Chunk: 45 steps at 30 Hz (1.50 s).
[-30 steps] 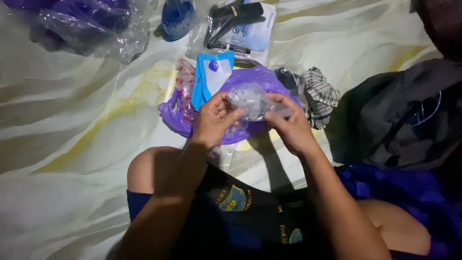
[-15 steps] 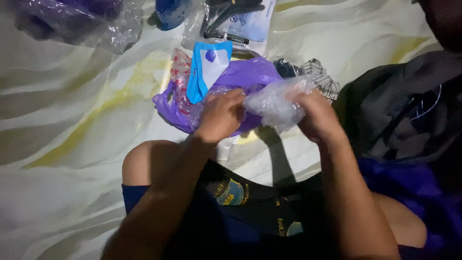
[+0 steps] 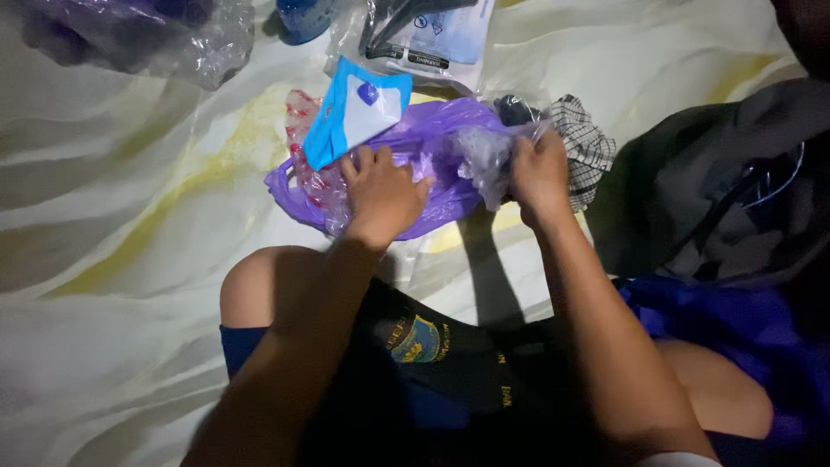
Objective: The person folds a blue shirt and places it into a clear plastic drawer. They then unpack a plastic bag containing black gloves and a small black case, inspecting the items before repacking them into a purple plastic bag and placing it into the drawer.
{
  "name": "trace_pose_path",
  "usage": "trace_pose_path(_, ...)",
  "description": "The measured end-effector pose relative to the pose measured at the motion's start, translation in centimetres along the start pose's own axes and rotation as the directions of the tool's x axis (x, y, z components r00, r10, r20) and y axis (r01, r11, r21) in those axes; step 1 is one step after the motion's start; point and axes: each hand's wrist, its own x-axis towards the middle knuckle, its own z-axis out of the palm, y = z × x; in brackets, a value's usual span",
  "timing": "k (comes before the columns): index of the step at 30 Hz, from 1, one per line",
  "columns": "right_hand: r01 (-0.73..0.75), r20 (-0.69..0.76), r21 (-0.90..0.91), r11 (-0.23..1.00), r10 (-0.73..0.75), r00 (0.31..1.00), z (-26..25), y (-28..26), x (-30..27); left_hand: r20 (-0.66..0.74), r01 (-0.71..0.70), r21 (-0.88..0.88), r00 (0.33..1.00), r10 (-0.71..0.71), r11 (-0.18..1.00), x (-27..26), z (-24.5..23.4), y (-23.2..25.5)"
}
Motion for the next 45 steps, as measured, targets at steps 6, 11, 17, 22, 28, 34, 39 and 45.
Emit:
trace_pose_path(6,-0.251,0.169,0.194,0.948,0.220,0.961,0.0,-2.1,0.0,-0.063,-0.021,-0.183,0.998,0.010,0.983,0.1,-0.6,-0.8)
trace_pose_path(11,0.061,0.156,0.040,0.997,-0.067,0.986,3.6,-5.0,-1.1,-0.522,-0.228,-0.525,0.847,-0.099,0.820,-2.1,-2.8,-1.5)
trace_pose_path(17,0.077,0.254,-0.429,0.900,0.038,0.966,4.3,-11.0,-3.3,-0.589,0.001,-0.517,0.725,-0.357,0.856,-2.6,-5.7,-9.8)
trace_pose_path(22,0.315,0.151,-0.295,0.902,-0.281,0.948,11.1,-15.2,-1.6,-0.213,0.277,-0.603,0.847,-0.486,0.748,-2.8,-2.1,-12.0)
trace_pose_path(28,0.261,0.355,-0.396,0.880,-0.115,0.928,20.1,-11.1,0.9,-0.153,0.184,-0.640,0.921,-0.358,0.746,-3.5,-1.8,-11.2)
trace_pose_path(34,0.174,0.325,-0.250,0.953,-0.086,0.942,14.8,-5.9,5.3,0.009,0.232,-0.768,0.936,-0.352,0.597,-3.7,-3.0,-11.0)
trace_pose_path(39,0.391,0.449,-0.222,0.893,-0.263,0.854,14.9,-9.4,3.7,-0.204,-0.043,-0.787,0.960,-0.193,0.615,-3.1,-1.5,-10.5)
trace_pose_path(45,0.233,0.544,-0.257,0.938,-0.059,0.837,15.8,-9.3,2.6,0.150,0.330,-0.849,0.899,-0.411,0.412,-3.3,-1.7,-11.0)
